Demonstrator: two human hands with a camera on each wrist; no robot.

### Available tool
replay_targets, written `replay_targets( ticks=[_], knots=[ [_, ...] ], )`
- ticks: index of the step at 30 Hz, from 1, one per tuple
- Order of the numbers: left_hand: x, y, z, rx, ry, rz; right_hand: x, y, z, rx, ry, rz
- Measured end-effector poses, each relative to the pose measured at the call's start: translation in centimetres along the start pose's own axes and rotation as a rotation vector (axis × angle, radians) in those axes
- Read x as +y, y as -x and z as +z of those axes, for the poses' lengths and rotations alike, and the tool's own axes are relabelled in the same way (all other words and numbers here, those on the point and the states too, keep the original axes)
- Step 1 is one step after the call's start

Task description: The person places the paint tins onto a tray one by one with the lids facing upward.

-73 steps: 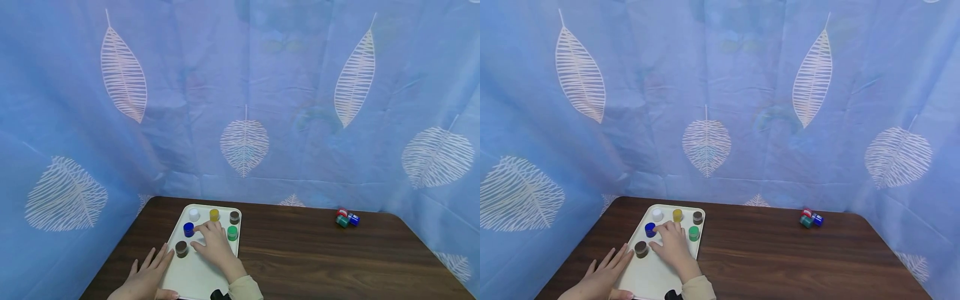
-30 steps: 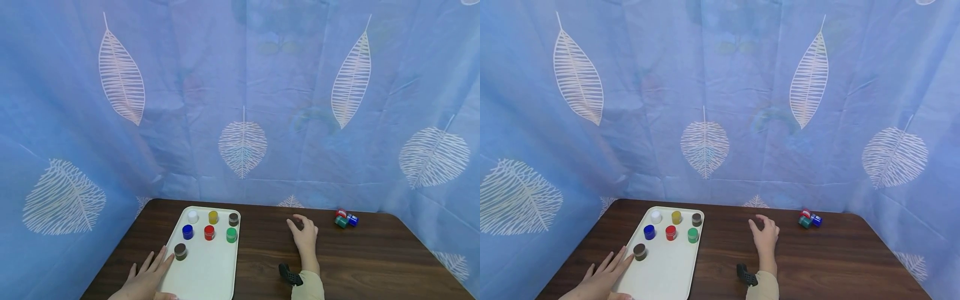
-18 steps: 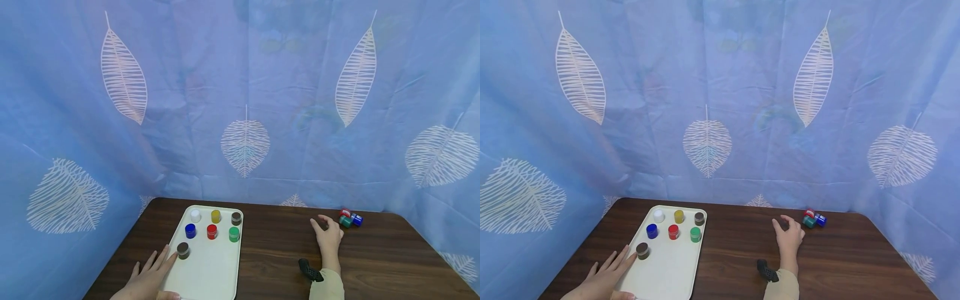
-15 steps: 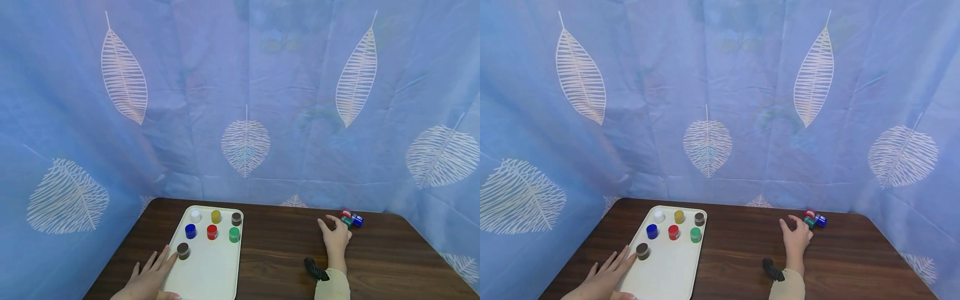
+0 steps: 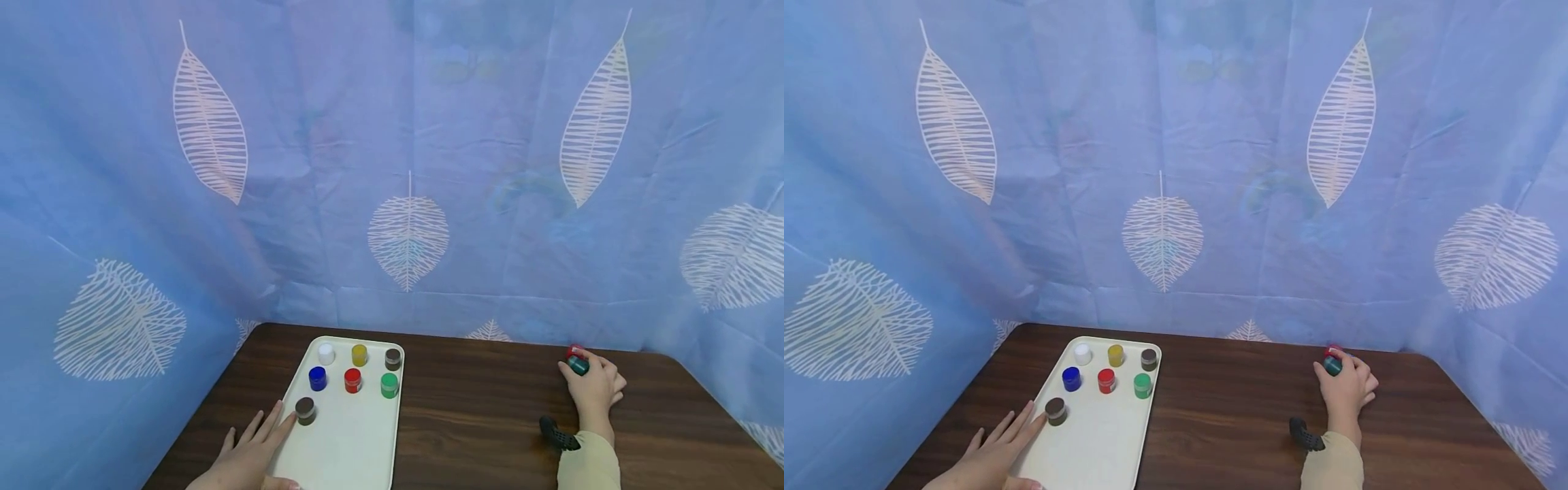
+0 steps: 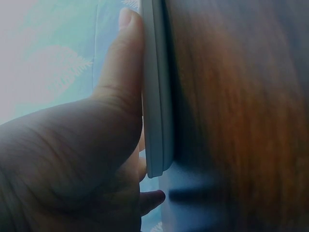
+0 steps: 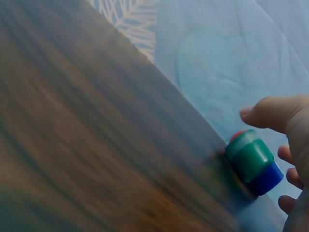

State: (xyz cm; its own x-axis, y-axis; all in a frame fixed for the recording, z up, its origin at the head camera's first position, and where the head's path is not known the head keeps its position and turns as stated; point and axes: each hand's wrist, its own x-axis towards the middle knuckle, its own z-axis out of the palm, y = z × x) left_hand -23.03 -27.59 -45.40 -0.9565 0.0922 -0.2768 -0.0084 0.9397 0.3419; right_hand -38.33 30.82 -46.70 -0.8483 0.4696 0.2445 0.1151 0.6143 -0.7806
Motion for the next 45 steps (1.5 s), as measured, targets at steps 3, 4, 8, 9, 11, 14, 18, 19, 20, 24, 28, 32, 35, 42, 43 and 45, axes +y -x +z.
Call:
replay_targets(
  ticks=[3, 4, 8, 9, 11, 14, 18, 19, 20, 24, 28, 32, 35, 42, 43, 45],
  knots=[
    [-0.1, -0.1, 0.1, -0.003, 0.004, 0.007, 0.6, -0.3, -0.5, -0.042, 0.053, 0.004],
    [-0.1, -0.1, 0.1, -0.003, 0.006, 0.01, 0.7, -0.4, -0.6, -0.052, 0.068, 0.006],
    [-0.1, -0.2, 0.1, -0.008, 0.006, 0.007, 0.6, -0.7, -0.8, -0.091, 0.107, 0.01],
    [-0.1, -0.2, 0.1, -0.006, 0.006, 0.006, 0.5, -0.7, -0.7, -0.099, 0.11, 0.009],
    [-0.1, -0.2, 0.1, -0.004, 0.003, 0.001, 0.3, -0.7, -0.7, -0.108, 0.113, 0.01],
    [-0.2, -0.1, 0.1, 0.004, -0.001, 0.004, 0.2, -0.7, -0.6, -0.116, 0.122, 0.02],
    [-0.2, 0.0, 0.1, 0.003, 0.0, 0.006, 0.3, -0.6, -0.6, -0.164, 0.157, 0.048],
    [-0.2, 0.0, 0.1, 0.0, 0.001, 0.005, 0.3, -0.6, -0.6, -0.181, 0.167, 0.053],
    [-0.3, -0.1, 0.2, -0.002, 0.0, 0.005, 0.4, -0.6, -0.7, -0.197, 0.178, 0.057],
    [-0.4, -0.2, 0.2, -0.004, -0.003, 0.002, 0.4, -0.4, -0.9, -0.235, 0.223, 0.059],
    [-0.5, -0.2, 0.2, -0.001, -0.004, -0.002, 0.3, -0.1, -1.0, -0.238, 0.242, 0.054],
    [-0.3, -0.3, 0.2, -0.009, 0.008, 0.0, 0.2, 0.2, -1.1, -0.236, 0.246, 0.046],
    [-0.2, -0.2, 0.0, -0.016, 0.014, 0.003, 0.1, 0.4, -1.0, -0.232, 0.241, 0.039],
    [0.0, 0.1, -0.3, -0.008, 0.017, 0.018, -0.9, 1.1, -0.6, -0.2, 0.212, 0.005],
    [0.0, 0.1, -0.2, -0.006, 0.015, 0.015, -1.0, 1.2, -0.6, -0.199, 0.207, -0.001],
    [-0.1, 0.0, -0.1, -0.002, 0.007, 0.01, -1.2, 1.5, -0.5, -0.196, 0.199, -0.02]
  ],
)
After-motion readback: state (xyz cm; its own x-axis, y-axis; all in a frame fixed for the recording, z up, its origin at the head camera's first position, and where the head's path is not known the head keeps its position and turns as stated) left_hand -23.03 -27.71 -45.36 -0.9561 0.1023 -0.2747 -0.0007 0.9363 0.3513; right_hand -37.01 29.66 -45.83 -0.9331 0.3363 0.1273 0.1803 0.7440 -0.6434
